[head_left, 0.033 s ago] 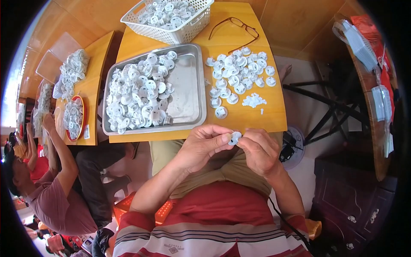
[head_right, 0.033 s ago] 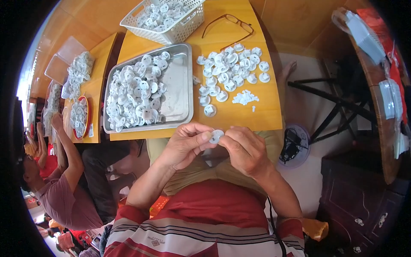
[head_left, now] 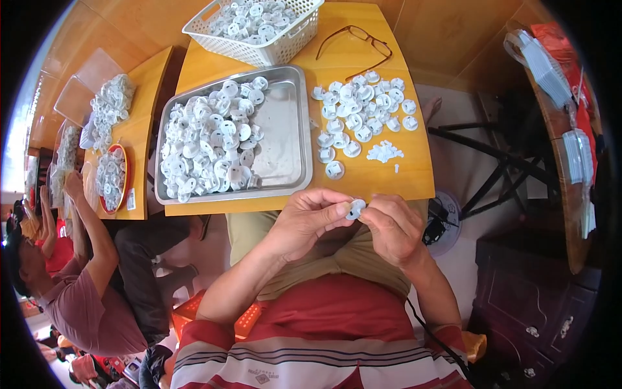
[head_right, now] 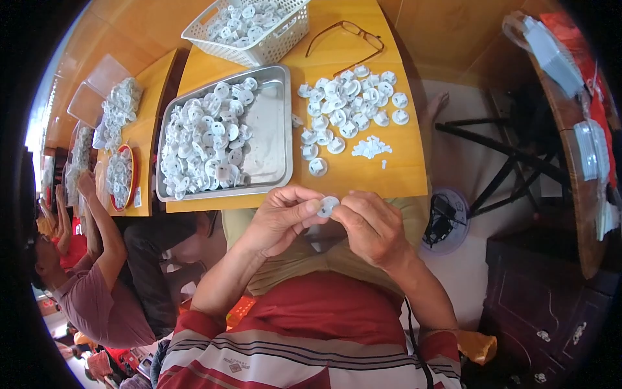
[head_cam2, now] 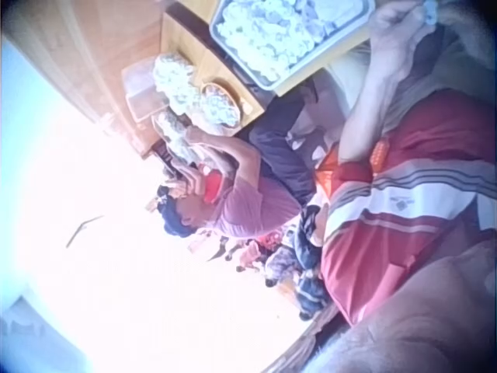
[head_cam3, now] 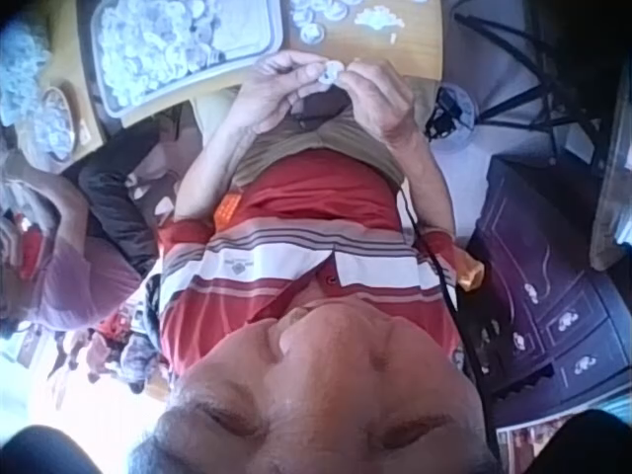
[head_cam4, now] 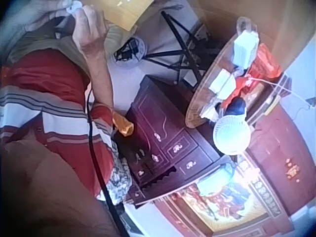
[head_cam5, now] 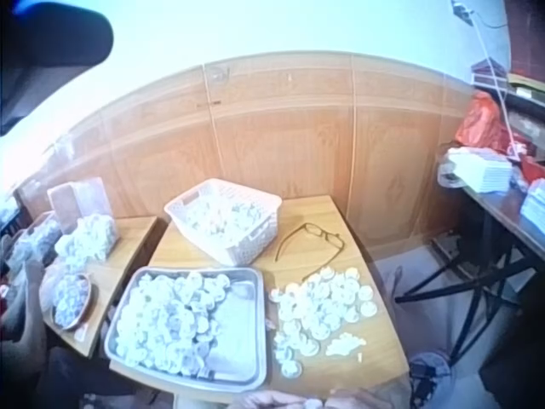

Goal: The person assembles small white plastic components by hand at a workbench.

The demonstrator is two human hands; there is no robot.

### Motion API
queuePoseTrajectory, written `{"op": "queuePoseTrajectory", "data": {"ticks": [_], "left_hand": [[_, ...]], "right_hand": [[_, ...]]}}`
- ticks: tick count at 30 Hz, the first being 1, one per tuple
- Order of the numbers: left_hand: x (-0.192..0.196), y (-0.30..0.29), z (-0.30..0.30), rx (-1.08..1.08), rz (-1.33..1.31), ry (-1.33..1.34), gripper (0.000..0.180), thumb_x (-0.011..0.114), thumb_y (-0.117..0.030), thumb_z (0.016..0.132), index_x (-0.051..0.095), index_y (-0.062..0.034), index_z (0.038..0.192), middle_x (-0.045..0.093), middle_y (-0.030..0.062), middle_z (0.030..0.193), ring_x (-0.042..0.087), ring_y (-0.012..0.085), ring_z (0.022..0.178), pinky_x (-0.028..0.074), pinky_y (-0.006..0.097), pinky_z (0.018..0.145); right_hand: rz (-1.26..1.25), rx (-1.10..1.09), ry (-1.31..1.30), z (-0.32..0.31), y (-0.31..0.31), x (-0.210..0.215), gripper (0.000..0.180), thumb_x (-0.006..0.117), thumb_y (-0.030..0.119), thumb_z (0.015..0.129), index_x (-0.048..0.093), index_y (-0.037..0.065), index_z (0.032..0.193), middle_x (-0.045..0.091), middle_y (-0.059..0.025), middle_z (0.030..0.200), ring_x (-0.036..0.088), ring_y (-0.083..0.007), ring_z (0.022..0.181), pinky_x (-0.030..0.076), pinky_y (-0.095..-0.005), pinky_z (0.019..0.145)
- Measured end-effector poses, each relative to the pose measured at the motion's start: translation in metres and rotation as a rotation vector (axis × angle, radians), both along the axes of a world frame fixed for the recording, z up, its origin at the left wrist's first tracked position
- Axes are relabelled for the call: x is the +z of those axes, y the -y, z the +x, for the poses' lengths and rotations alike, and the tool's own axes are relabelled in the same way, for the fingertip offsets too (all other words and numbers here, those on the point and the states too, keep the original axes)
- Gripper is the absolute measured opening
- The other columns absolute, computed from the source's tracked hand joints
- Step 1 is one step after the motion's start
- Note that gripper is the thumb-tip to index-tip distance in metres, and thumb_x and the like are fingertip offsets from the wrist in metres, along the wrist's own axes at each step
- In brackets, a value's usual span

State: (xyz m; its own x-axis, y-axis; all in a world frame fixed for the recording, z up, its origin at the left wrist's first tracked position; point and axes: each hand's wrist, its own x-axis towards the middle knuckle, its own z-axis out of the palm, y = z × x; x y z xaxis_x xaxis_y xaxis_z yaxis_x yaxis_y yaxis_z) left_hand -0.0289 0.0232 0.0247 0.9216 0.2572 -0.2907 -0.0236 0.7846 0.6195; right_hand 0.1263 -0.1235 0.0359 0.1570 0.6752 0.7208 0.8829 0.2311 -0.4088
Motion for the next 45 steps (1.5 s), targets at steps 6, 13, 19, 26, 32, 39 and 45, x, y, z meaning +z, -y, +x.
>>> {"op": "queuePoseTrajectory", "data": {"ticks": [6,13,19,26,32,39,45], "left_hand": [[0.001,0.002,-0.001,-0.023,0.138,-0.06,0.018,0.069,-0.006,0.099,0.071,0.0019,0.115,0.074,0.0132,0.114,0.073,0.0178,0.1,0.063,0.03,0.088],[-0.001,0.006,0.0,-0.01,0.126,-0.124,0.023,0.075,-0.013,0.096,0.073,0.0005,0.114,0.076,0.008,0.105,0.07,0.0116,0.09,0.06,0.025,0.083],[0.001,0.005,0.001,-0.021,0.122,-0.156,0.017,0.072,-0.007,0.098,0.072,0.0021,0.112,0.075,0.0121,0.11,0.073,0.016,0.094,0.062,0.028,0.083],[-0.002,0.007,0.004,-0.038,0.183,-0.199,0.018,0.072,-0.008,0.097,0.073,0.0016,0.113,0.076,0.0118,0.11,0.073,0.0158,0.094,0.062,0.028,0.082],[-0.003,0.005,0.003,-0.016,0.12,-0.136,0.016,0.07,-0.006,0.098,0.072,0.0019,0.112,0.075,0.0131,0.111,0.073,0.0167,0.095,0.064,0.029,0.082],[0.0,0.006,0.003,-0.018,0.06,-0.1,0.018,0.07,-0.008,0.099,0.072,0.0021,0.113,0.075,0.0118,0.109,0.073,0.0162,0.096,0.063,0.029,0.085],[0.001,0.01,0.003,-0.015,0.068,-0.109,0.018,0.071,-0.008,0.098,0.071,0.0029,0.113,0.075,0.0124,0.107,0.073,0.017,0.095,0.063,0.029,0.085]], "right_hand": [[-0.035,-0.006,0.043,0.0,0.003,0.0,0.023,0.076,-0.004,0.078,0.067,0.0,0.099,0.066,-0.0113,0.091,0.071,-0.0301,0.082,0.061,-0.0385,0.072],[-0.092,0.009,0.019,0.001,0.005,-0.002,0.021,0.075,-0.003,0.079,0.067,0.0,0.098,0.067,-0.0115,0.091,0.071,-0.0285,0.08,0.06,-0.0373,0.069],[-0.076,0.039,-0.135,0.003,0.004,-0.003,0.023,0.082,-0.005,0.075,0.07,0.002,0.093,0.068,-0.0098,0.087,0.068,-0.0253,0.07,0.054,-0.0338,0.058],[-0.119,0.052,-0.192,0.003,0.006,-0.005,0.02,0.083,-0.004,0.077,0.071,0.002,0.092,0.068,-0.0097,0.084,0.068,-0.0244,0.07,0.054,-0.0327,0.06],[-0.195,0.126,-0.496,0.008,0.008,-0.007,0.016,0.081,-0.002,0.083,0.072,0.001,0.096,0.068,-0.0092,0.088,0.068,-0.021,0.074,0.053,-0.0311,0.064],[-0.237,0.158,-0.74,0.009,0.011,-0.006,0.012,0.08,-0.004,0.084,0.073,-0.001,0.093,0.069,-0.0086,0.092,0.063,-0.0127,0.078,0.049,-0.025,0.066],[-0.262,0.155,-0.683,0.011,0.012,-0.003,0.01,0.079,0.001,0.087,0.071,-0.001,0.093,0.068,-0.0086,0.091,0.065,-0.0144,0.074,0.051,-0.027,0.065]]}}
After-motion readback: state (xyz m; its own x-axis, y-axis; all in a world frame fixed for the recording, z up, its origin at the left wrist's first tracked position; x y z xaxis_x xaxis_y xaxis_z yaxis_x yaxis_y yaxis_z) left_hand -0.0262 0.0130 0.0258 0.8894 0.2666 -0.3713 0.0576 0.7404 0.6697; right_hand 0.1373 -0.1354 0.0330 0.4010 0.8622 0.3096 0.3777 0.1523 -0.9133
